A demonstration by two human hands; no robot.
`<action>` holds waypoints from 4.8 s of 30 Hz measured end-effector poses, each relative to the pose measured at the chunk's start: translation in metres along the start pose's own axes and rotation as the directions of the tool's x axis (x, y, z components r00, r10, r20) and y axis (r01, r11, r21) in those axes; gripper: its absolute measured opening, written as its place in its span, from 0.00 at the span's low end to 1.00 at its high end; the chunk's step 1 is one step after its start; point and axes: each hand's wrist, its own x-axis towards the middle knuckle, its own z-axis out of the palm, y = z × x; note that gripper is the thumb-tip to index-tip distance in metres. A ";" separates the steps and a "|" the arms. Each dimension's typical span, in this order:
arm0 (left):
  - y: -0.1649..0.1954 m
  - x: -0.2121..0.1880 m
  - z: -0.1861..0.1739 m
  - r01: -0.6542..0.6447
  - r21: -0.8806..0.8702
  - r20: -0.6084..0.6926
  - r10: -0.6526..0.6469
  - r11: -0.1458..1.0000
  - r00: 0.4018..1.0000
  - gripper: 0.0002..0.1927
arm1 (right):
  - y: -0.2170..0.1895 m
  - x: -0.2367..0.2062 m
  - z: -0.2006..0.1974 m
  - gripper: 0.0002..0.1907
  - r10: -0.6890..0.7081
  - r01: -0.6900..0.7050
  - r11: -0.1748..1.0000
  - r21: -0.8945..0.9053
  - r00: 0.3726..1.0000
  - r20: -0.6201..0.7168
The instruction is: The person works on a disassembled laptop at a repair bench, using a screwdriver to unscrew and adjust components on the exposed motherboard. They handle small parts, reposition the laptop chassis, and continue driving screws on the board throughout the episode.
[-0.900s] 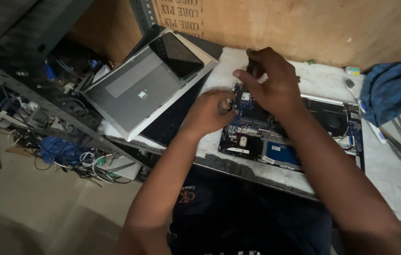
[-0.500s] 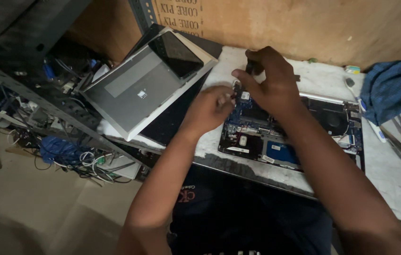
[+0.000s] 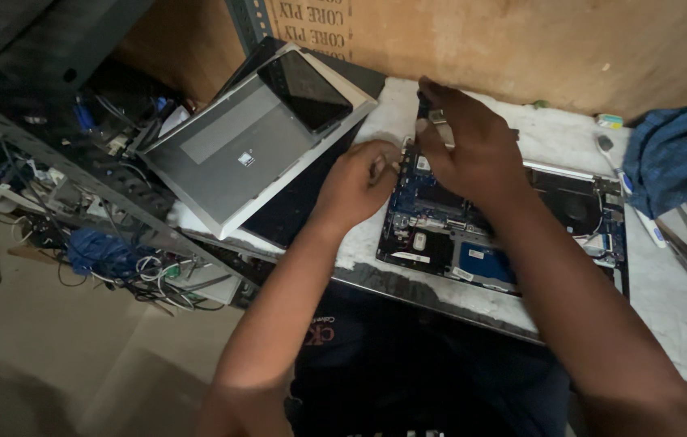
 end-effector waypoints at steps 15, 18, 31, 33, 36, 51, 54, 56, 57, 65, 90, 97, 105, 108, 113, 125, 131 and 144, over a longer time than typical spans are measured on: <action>-0.003 -0.004 -0.003 -0.084 -0.040 -0.030 0.082 0.996 0.996 0.10 | 0.004 -0.001 0.004 0.18 0.186 -0.201 0.905 0.374 0.980 0.077; -0.004 -0.003 -0.001 -0.082 -0.012 -0.036 0.082 0.997 0.996 0.10 | 0.007 -0.004 0.003 0.17 0.217 -0.248 0.870 0.426 0.969 0.120; 0.000 -0.004 0.000 -0.135 0.032 -0.029 0.136 0.990 0.990 0.10 | 0.010 -0.004 -0.001 0.23 0.362 -0.406 0.885 0.230 0.908 0.209; 0.001 -0.004 0.000 -0.091 0.028 -0.015 0.092 0.995 0.996 0.10 | 0.010 -0.004 0.001 0.25 0.340 -0.365 0.914 0.178 0.927 0.158; 0.002 -0.004 -0.002 -0.056 -0.002 -0.014 0.056 0.998 0.998 0.09 | 0.010 -0.005 0.002 0.21 0.228 -0.251 0.833 0.493 0.968 0.107; 0.001 0.003 -0.009 -0.118 0.066 0.062 0.114 0.991 0.992 0.16 | 0.000 0.006 -0.005 0.19 0.264 -0.292 0.929 0.226 0.953 0.146; 0.002 0.003 -0.012 -0.054 0.033 0.129 0.050 0.998 0.990 0.18 | 0.003 0.008 0.000 0.22 0.312 -0.330 0.930 0.159 0.941 0.127; 0.003 0.004 -0.015 -0.128 0.095 0.114 0.117 0.987 0.987 0.18 | 0.006 0.011 0.004 0.22 0.373 -0.390 0.903 0.179 0.920 0.121; 0.003 0.004 -0.016 -0.160 0.124 0.112 0.147 0.979 0.983 0.18 | 0.007 0.011 0.004 0.21 0.307 -0.329 0.909 0.255 0.944 0.122; -0.005 0.008 -0.010 -0.091 0.106 0.139 0.075 0.990 0.987 0.18 | 0.007 0.005 0.000 0.24 0.133 -0.184 0.915 0.361 0.978 0.161; 0.008 0.007 0.012 0.055 0.084 0.151 -0.067 0.995 0.986 0.20 | 0.027 -0.006 -0.018 0.18 0.133 -0.170 0.877 0.450 0.985 0.113; -0.003 0.008 0.018 0.014 0.030 0.140 -0.018 0.999 0.990 0.19 | 0.023 -0.007 -0.017 0.18 0.231 -0.258 0.914 0.313 0.965 0.122; -0.017 0.041 0.038 -0.021 0.234 0.052 0.009 0.972 0.999 0.17 | 0.022 -0.019 -0.016 0.21 0.190 -0.200 0.943 0.267 0.980 0.063; -0.015 0.053 0.044 0.092 0.251 0.086 -0.117 0.964 0.989 0.14 | 0.019 -0.028 -0.020 0.21 0.231 -0.231 0.910 0.344 0.972 0.042; -0.014 0.054 0.052 0.027 0.257 0.027 -0.035 0.966 0.999 0.16 | 0.022 -0.040 -0.027 0.21 0.257 -0.193 0.876 0.441 0.962 -0.090; -0.006 0.051 0.068 -0.013 0.290 -0.072 0.036 0.957 0.997 0.10 | 0.040 -0.048 -0.025 0.20 0.264 -0.198 0.905 0.376 0.955 -0.132; -0.006 0.052 0.070 0.011 0.288 -0.092 0.016 0.958 0.996 0.12 | 0.036 -0.049 -0.024 0.22 0.280 -0.228 0.908 0.353 0.954 -0.106; -0.003 0.049 0.068 0.078 0.226 -0.080 -0.062 0.971 0.995 0.10 | 0.040 -0.053 -0.027 0.20 0.253 -0.199 0.901 0.385 0.963 -0.096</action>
